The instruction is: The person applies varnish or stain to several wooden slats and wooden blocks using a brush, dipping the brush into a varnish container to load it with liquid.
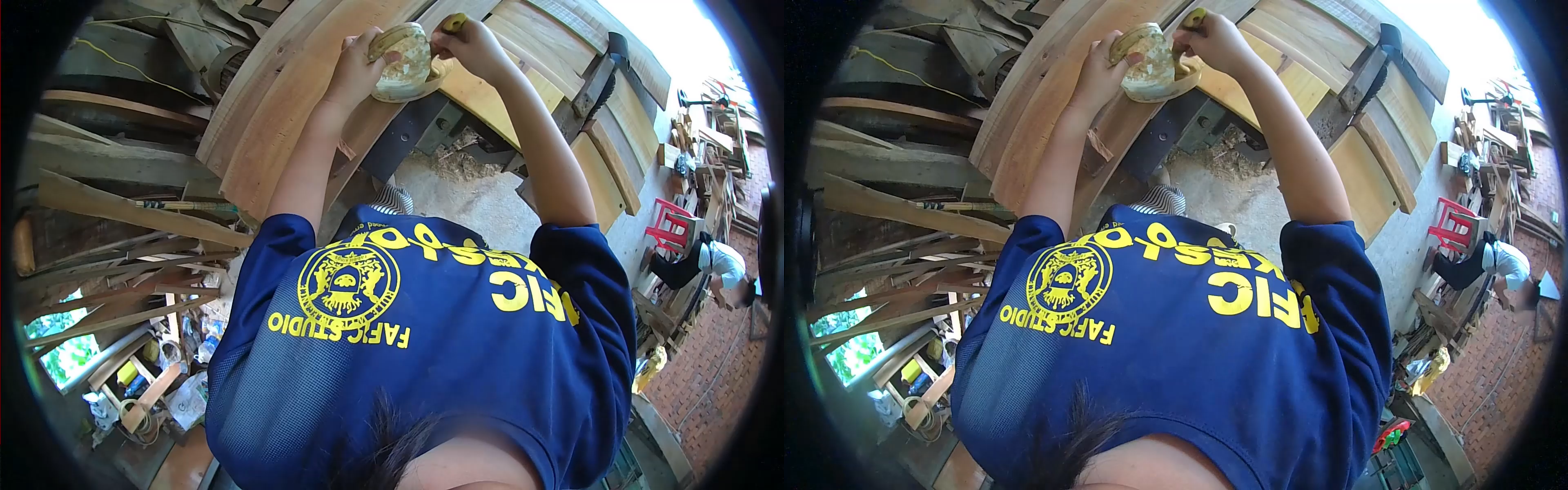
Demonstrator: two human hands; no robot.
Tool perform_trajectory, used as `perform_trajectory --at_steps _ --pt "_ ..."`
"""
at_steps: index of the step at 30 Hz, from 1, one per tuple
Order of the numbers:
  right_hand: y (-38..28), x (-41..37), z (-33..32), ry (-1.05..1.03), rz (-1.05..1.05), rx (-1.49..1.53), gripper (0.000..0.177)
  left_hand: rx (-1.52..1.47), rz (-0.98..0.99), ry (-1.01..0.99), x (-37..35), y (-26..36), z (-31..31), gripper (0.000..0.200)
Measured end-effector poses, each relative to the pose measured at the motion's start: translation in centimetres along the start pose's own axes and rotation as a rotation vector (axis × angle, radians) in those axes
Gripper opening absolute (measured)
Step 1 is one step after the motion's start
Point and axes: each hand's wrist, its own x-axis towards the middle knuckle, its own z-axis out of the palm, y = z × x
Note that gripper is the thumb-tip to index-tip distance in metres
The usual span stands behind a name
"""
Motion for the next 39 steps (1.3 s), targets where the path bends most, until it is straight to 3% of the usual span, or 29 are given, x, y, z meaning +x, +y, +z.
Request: perform_trajectory --at_steps 2,5,7,9,10,12,14,16,18,20,21,23,25,27,29,30,31,32,34,36,38,39 --pt "0.7 0.0 0.2 0.093 -0.083 0.202 0.018 -0.005 0.019 0.003 0.1 -0.2 0.2 0.042" --pt "1.7 0.0 1.1 0.057 -0.067 -0.009 0.019 -0.03 0.018 0.007 0.3 -0.5 0.3 0.04" --pt "1.4 -0.2 0.7 0.058 -0.011 0.054 0.021 -0.048 0.0 0.009 0.2 -0.5 0.3 0.04" --pt "-0.8 -2.1 -0.5 0.174 0.029 0.21 0.024 -0.053 0.011 -0.012 0.3 -0.3 0.1 0.038" --pt "-0.5 -3.1 -1.4 0.299 -0.104 0.187 0.023 -0.053 0.007 -0.009 0.3 -0.7 0.4 0.038" --pt "-3.8 -6.8 -2.5 0.541 -0.296 0.427 0.018 -0.101 0.03 0.0 0.3 -2.1 1.0 0.038" --pt "-5.0 -11.2 -3.4 0.642 -0.259 0.343 0.017 -0.056 0.017 0.025 0.0 -0.7 0.7 0.038" --pt "-3.3 -14.7 -2.9 0.578 -0.124 0.181 0.014 -0.01 0.011 0.053 -0.1 -0.5 0.5 0.039" --pt "-2.2 -15.8 0.5 0.474 0.064 0.312 0.008 0.001 -0.019 0.024 -0.1 -0.9 0.7 0.044" --pt "0.3 -15.2 4.1 0.354 -0.04 0.029 0.011 0.027 0.014 0.052 -0.4 -0.2 0.5 0.044" --pt "1.3 -14.9 5.8 0.303 -0.251 -0.154 0.016 0.051 0.051 0.087 -0.5 0.1 0.3 0.046" --pt "0.4 -15.9 9.7 0.157 -0.323 -0.297 0.014 0.05 0.059 0.13 -0.8 0.1 0.5 0.05" --pt "-2.5 -17.6 11.4 -0.101 -0.204 0.096 0.012 -0.025 -0.063 0.118 -0.8 -0.7 0.8 0.057" --pt "-4.5 -18.8 11.8 -0.18 -0.189 0.109 0.012 -0.065 -0.092 0.13 -0.9 -0.2 0.8 0.06" --pt "-3.8 -18.8 10.8 -0.079 -0.251 0.071 0.011 -0.106 -0.119 0.154 -1.2 0.5 0.4 0.063" --pt "-3.0 -18.4 9.8 0.04 -0.327 0.043 0.011 -0.011 0.029 0.293 -1.9 1.0 0.0 0.064" --pt "-3.3 -18.3 8.4 0.169 -0.282 0.099 0.013 0.085 0.179 0.432 -2.6 1.7 -0.4 0.066" --pt "-3.6 -18.6 6.9 0.178 -0.028 0.242 0.016 0.085 0.178 0.44 -3.6 2.7 -0.7 0.066" --pt "-4.2 -19.1 4.3 0.245 -0.005 0.35 0.024 -0.13 0.146 0.41 -6.7 5.7 -1.1 0.053" --pt "-5.1 -19.8 3.0 0.247 0.027 0.444 0.027 -0.103 0.284 -0.152 -10.7 11.0 -0.1 0.045" --pt "-6.7 -19.9 2.4 0.285 -0.048 0.448 0.028 0.004 0.323 -0.326 -12.6 10.9 1.8 0.03" --pt "-7.4 -19.7 1.9 0.323 -0.094 0.555 0.028 0.008 0.324 -0.319 -13.1 10.7 2.2 0.03"
